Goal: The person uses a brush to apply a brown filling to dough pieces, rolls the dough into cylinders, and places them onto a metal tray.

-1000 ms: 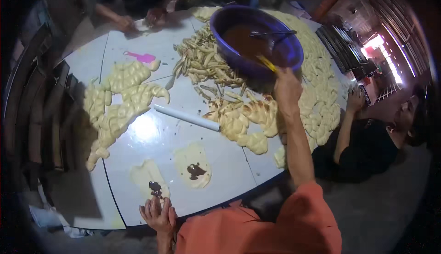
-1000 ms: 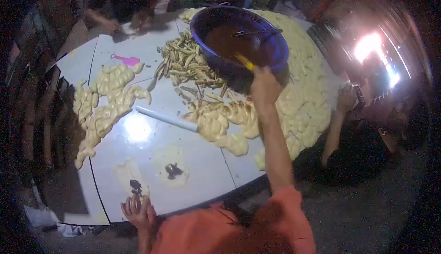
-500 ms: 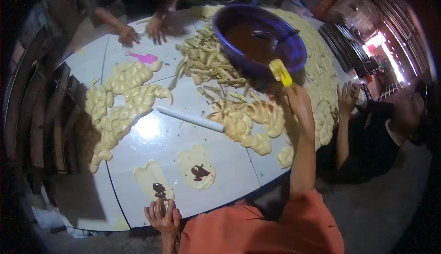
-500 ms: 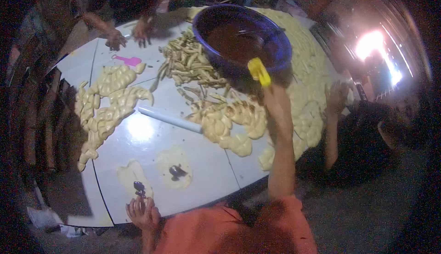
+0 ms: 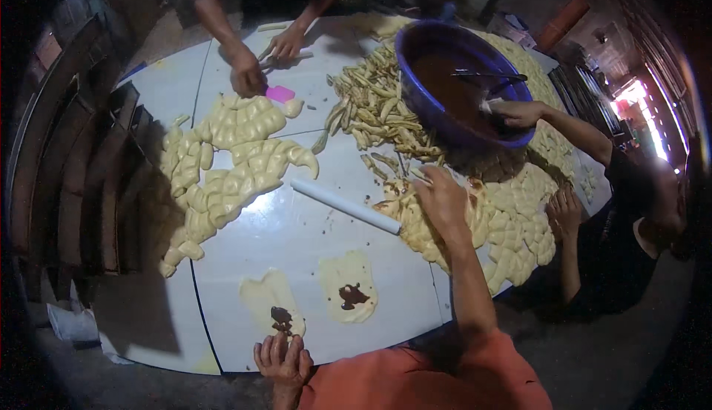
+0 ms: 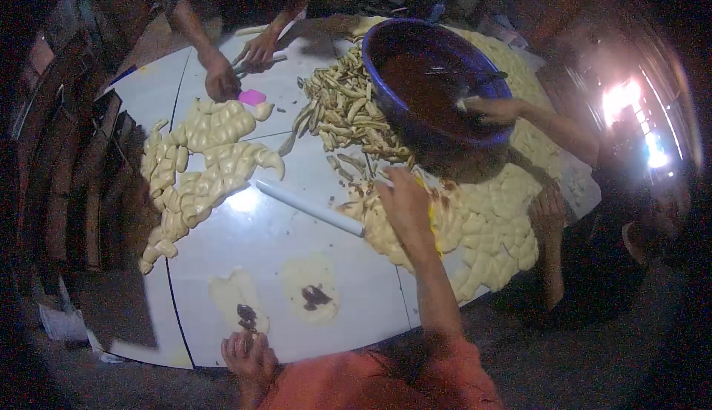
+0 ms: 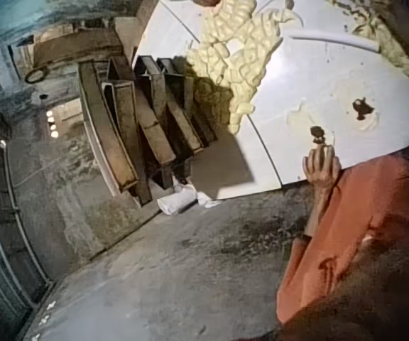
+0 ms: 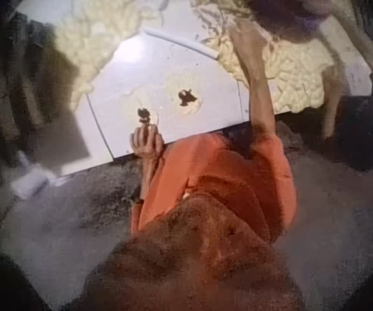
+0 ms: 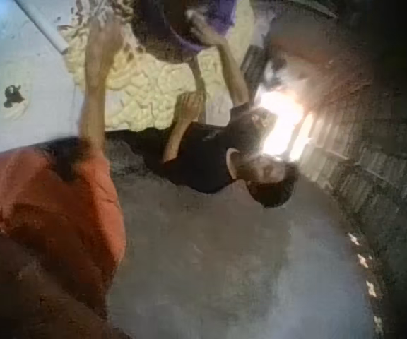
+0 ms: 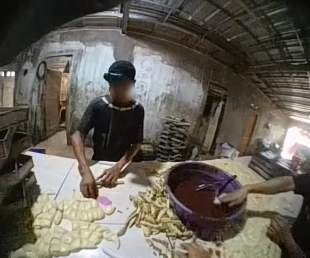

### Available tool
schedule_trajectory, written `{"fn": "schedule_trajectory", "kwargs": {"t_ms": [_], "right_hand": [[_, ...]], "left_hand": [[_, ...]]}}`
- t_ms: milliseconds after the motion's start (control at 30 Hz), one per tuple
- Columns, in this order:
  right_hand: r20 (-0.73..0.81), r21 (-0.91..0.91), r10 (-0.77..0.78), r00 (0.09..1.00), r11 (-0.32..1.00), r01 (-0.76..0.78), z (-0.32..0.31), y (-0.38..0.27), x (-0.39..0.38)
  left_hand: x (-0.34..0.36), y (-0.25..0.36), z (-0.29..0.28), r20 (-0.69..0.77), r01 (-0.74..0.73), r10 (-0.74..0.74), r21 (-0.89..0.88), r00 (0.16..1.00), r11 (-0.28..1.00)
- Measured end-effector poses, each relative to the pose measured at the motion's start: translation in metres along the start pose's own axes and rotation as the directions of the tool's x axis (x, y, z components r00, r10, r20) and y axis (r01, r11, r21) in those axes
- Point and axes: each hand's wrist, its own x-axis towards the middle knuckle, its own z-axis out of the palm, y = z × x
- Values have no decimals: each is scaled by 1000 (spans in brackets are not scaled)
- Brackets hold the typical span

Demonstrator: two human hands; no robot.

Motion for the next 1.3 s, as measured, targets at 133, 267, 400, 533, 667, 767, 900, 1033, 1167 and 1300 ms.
{"fn": "schedule_trajectory", "kwargs": {"t_ms": [133,267,400,533,667,767,900,1033,1167,1300], "right_hand": [[78,-65,-169,983,983,174,48,13,53],[317,-146,-156,936,967,211,54,14,78],[416,-122,-153,896,968,221,49,11,87],[435,76,-1,900,996,-36,35,21,82],[489,456,137,862,802,-386,-9,-20,55],[579,463,141,803,753,-467,-33,-41,25],[686,398,-128,716,890,-222,-35,-55,-40],[666,422,-351,658,905,56,-15,-68,-106],[530,452,-442,724,869,200,2,-72,-136],[500,390,-493,712,862,323,1,-63,-148]], "left_hand": [[8,3,-1,28,-11,12,-34,1000,999],[8,1,2,-28,-8,7,-58,1000,998],[-3,-2,11,-101,-18,16,-22,995,1000],[-4,-3,13,-119,-17,20,28,993,999],[-5,-4,15,-160,-10,13,23,987,1000],[3,-4,16,-175,-7,4,-12,985,1000],[9,0,9,-162,-14,9,-26,987,1000],[16,12,4,-135,-72,61,-83,989,994],[47,39,3,-83,-166,154,-168,985,972],[73,57,0,-48,-252,247,-226,968,941]]}}
